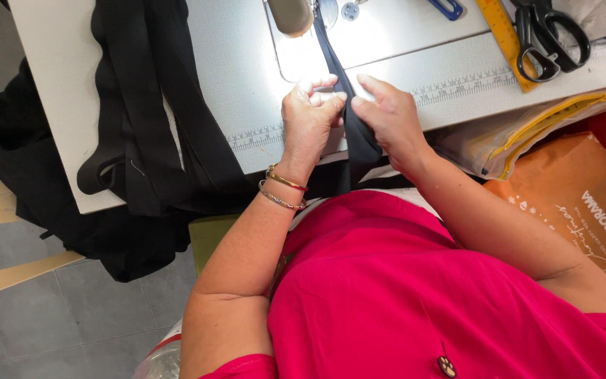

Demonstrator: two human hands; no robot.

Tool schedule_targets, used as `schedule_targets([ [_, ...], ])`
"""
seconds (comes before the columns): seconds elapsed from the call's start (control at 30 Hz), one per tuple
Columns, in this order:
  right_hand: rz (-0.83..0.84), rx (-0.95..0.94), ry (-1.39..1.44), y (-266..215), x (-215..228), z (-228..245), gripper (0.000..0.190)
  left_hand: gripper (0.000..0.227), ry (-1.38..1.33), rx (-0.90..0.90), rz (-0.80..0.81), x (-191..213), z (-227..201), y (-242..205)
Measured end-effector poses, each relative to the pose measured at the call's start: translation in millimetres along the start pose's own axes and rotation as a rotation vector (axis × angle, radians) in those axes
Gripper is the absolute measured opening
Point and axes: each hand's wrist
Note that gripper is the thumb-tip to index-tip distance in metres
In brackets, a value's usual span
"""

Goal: The person is sewing black fabric strips using an industrial sewing machine, carefully aligning the edges before feeding them under the needle.

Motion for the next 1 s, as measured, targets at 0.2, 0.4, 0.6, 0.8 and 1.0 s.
schedule_targets([
  [0.2,0.070,0.017,-0.352,-10.0,-12.4,12.6,0.063,0.041,0.376,-0.064,0.189,13.2,11.3,12.6],
  [0.4,0.178,-0.004,-0.579,-19.7,-7.6,43.2,0.076,0.034,0.817,-0.342,0.415,15.2,1.2,12.6],
  [0.6,0.274,-0.062,-0.751,-17.2,-8.2,67.8,0.084,0.020,1.167,-0.328,0.603,13.1,-38.9,-6.9],
  [0.8,0.320,-0.011,-0.911,-12.9,-10.0,76.6,0.081,0.028,1.307,-0.492,0.674,24.4,-44.1,-18.0],
  [1.0,0.323,0.104,-1.127,-3.1,-12.2,62.7,0.048,0.025,1.306,-0.557,0.767,31.0,-44.3,-10.2],
])
Point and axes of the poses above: each hand's wrist, its own y-axis towards the middle knuckle, its own x-axis out of the back of the hand, z = x × y, and after that the axes turned 13 degrees about -x, right-handed
